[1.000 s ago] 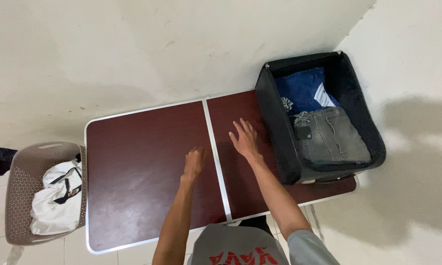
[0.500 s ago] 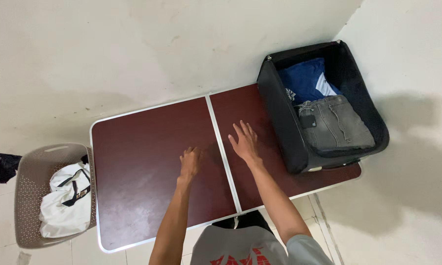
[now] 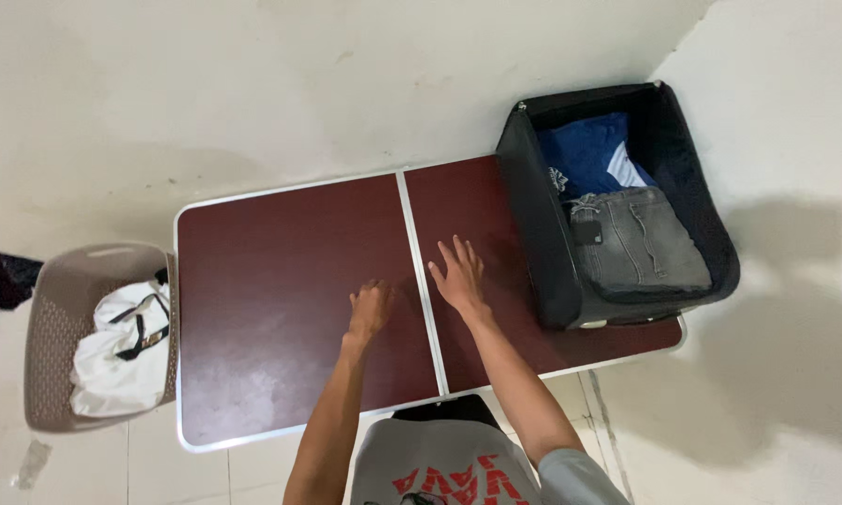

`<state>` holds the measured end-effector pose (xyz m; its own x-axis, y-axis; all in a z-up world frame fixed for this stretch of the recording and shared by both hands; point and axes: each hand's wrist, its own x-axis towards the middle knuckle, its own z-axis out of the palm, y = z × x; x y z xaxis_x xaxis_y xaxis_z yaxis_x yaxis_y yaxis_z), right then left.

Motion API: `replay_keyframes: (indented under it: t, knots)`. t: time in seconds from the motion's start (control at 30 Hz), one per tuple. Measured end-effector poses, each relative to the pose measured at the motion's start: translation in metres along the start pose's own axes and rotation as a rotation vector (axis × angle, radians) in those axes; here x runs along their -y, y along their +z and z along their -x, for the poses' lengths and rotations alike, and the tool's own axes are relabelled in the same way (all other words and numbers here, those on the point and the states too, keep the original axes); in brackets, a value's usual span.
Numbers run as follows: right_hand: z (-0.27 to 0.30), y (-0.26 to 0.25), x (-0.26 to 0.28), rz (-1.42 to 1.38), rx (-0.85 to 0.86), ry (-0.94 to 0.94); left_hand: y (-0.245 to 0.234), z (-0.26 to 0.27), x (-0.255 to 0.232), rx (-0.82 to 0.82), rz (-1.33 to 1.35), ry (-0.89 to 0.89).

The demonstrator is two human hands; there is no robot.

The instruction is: The person folds an orange and blue jersey on a table, places it into a suitcase, and then begins to fold a white shirt taken from a laundry basket.

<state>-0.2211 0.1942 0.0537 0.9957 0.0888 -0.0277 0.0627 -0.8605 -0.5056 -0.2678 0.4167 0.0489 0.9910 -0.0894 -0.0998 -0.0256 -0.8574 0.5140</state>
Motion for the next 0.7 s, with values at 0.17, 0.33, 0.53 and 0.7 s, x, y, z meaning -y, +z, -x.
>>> replay_keyframes:
  t: [0.17, 0.33, 0.53, 0.7]
  knots:
    - [0.005, 0.003, -0.001, -0.01, 0.009, 0.002, 0.019, 0.003, 0.02, -0.054, -0.063, -0.016]
    - [0.005, 0.002, -0.003, 0.012, 0.015, -0.014, 0.012, 0.005, 0.008, -0.105, -0.018, -0.049]
    - [0.0, 0.007, 0.004, 0.013, 0.007, -0.036, 0.011, 0.01, 0.016, -0.039, -0.027, -0.112]
    - [-0.01, 0.022, 0.023, 0.013, -0.001, -0.075, 0.007, 0.014, 0.041, -0.168, -0.012, -0.055]
